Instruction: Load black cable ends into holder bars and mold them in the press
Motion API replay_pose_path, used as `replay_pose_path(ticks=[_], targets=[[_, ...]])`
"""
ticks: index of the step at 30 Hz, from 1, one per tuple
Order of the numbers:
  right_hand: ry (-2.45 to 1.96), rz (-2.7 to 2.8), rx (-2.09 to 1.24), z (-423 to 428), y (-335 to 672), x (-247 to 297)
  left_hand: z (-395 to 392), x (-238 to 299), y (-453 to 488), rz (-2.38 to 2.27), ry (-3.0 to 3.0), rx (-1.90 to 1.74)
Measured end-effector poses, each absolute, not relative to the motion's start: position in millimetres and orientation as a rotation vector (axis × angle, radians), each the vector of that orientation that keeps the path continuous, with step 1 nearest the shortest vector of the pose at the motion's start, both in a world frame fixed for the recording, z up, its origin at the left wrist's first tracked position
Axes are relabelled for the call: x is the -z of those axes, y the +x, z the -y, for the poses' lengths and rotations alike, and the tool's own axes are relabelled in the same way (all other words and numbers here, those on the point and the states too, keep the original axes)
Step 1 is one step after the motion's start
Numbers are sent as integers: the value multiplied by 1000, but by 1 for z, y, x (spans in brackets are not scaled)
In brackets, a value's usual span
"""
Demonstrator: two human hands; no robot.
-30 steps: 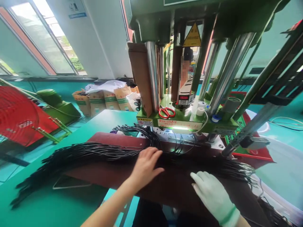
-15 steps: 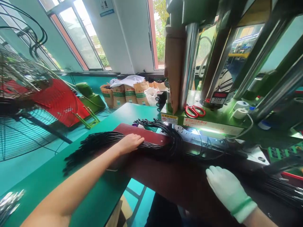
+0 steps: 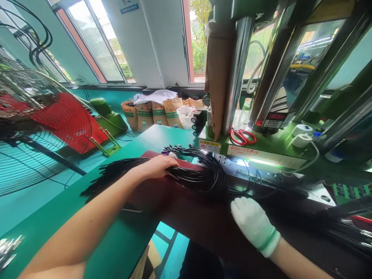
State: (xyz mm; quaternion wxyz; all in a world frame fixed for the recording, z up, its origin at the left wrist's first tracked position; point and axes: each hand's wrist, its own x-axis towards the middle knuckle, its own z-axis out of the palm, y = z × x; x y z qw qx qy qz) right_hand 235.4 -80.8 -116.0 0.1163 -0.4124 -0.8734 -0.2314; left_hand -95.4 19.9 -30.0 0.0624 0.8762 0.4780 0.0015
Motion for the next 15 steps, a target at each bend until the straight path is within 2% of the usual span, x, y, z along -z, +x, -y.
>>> replay_pose_path(ticks=[2, 4, 9, 15], targets=[[-1241, 2565, 666, 80, 231, 115, -16, 41, -96, -1286, 2690, 160], [-1290, 2561, 639, 80, 231, 114, -9, 57, -97, -1320, 2721, 237], [-1332, 2561, 572, 85, 237, 118, 13, 83, -97, -1471, 2777, 122], [-1222, 2597, 520, 79, 242, 105, 28, 81, -138, -1710, 2676, 31]])
